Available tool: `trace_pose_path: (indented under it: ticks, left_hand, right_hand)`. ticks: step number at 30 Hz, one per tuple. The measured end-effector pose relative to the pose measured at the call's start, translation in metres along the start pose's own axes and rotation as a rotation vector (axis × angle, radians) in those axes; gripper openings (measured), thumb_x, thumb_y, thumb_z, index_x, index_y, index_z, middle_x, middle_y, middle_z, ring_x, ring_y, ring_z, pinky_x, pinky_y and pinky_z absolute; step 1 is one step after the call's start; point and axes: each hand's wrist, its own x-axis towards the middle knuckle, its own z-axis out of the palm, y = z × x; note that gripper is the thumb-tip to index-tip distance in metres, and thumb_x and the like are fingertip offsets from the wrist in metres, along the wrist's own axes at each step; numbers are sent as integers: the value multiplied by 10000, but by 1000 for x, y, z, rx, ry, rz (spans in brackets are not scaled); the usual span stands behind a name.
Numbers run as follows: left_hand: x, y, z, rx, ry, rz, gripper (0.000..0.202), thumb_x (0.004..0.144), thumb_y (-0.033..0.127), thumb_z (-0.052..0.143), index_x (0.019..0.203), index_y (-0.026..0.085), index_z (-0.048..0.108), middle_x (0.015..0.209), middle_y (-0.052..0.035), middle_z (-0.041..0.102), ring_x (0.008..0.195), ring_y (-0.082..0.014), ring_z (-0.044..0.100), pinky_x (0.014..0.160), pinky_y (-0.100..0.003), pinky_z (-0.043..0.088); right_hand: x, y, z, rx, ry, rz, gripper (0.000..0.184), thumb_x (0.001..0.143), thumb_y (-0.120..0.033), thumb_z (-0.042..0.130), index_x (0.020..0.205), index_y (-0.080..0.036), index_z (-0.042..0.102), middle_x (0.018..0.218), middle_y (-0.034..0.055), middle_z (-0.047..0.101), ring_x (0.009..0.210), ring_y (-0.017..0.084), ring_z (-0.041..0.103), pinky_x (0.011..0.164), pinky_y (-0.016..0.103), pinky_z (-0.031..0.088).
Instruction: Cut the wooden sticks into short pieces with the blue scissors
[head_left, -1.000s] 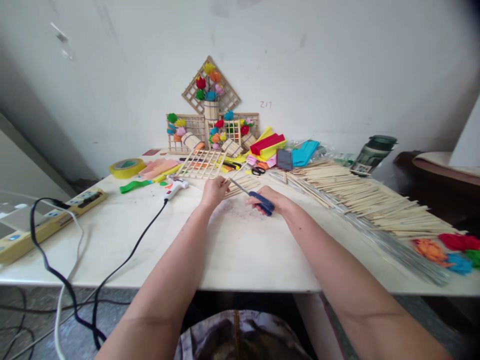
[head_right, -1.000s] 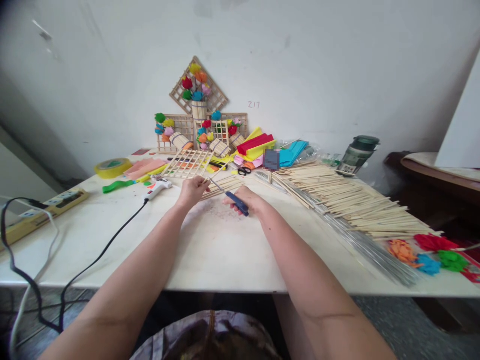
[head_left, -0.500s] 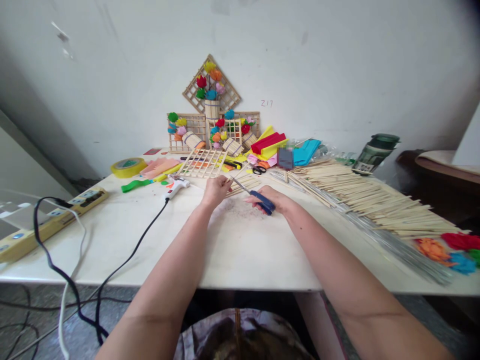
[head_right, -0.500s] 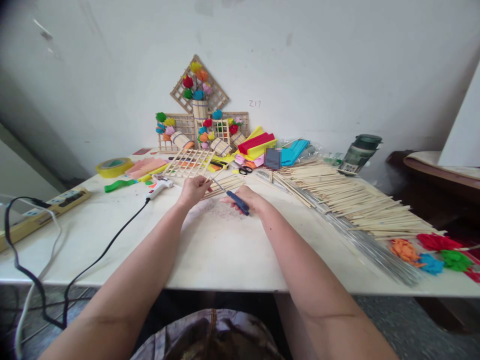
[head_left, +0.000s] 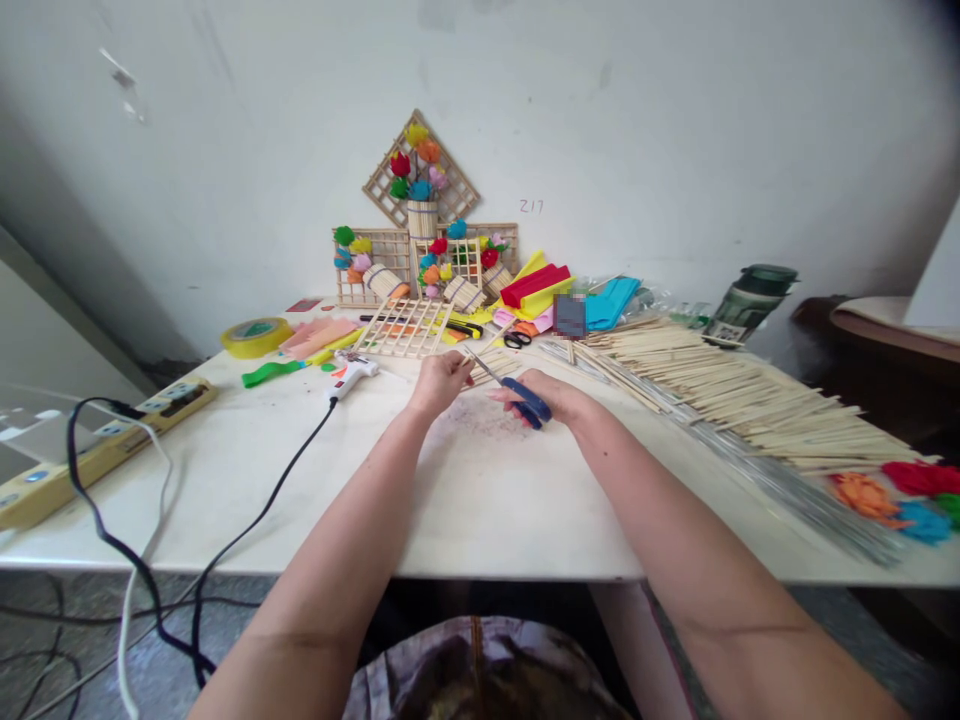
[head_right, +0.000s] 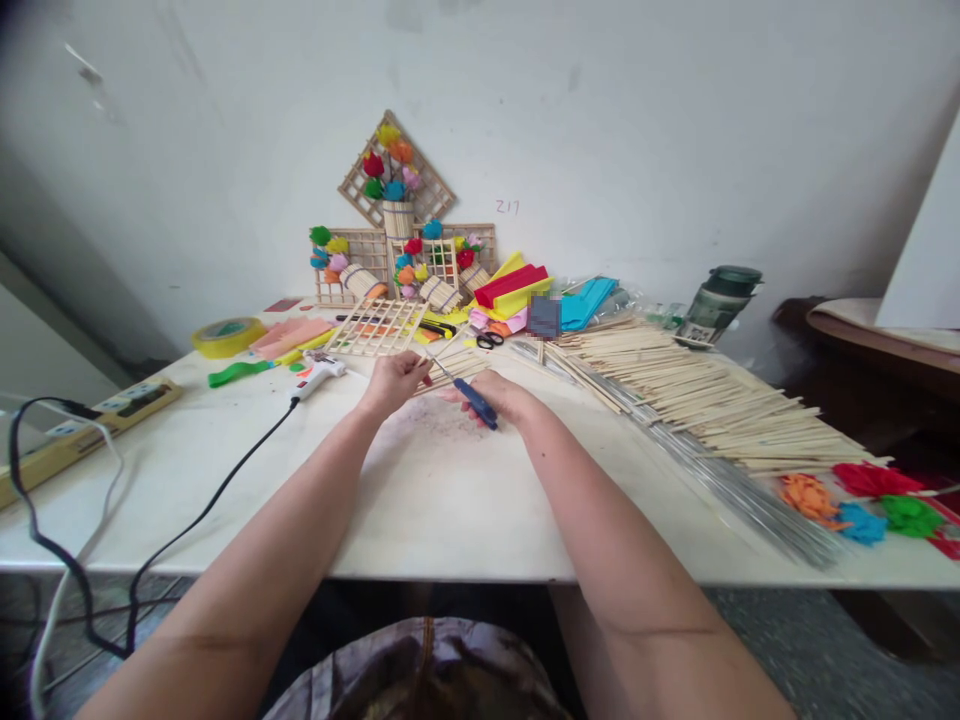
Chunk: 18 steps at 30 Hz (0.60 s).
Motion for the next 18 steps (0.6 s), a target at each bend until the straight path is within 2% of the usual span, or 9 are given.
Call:
trace_pose_path:
  ticks: [10, 18]
  left_hand:
    - [1, 1, -4, -67, -52, -37, 346, 735, 406, 482, 546, 134, 583, 399, 40, 411, 392, -53, 286, 415, -196, 249]
    - [2, -3, -4, -71, -46, -44, 318, 719, 376, 489, 519, 136, 549, 436, 36, 446, 405, -51, 313, 418, -195, 254]
  right_hand:
    - [-2, -4, 5, -16, 39, -24, 263, 606, -315, 698, 607, -142, 500, 387, -38, 481, 302, 63, 421, 279, 164, 327]
    - [1, 0, 8, 9, 24, -10, 231, 632, -276, 659, 542, -135, 499, 369, -42, 467, 279, 58, 401, 266, 168, 324]
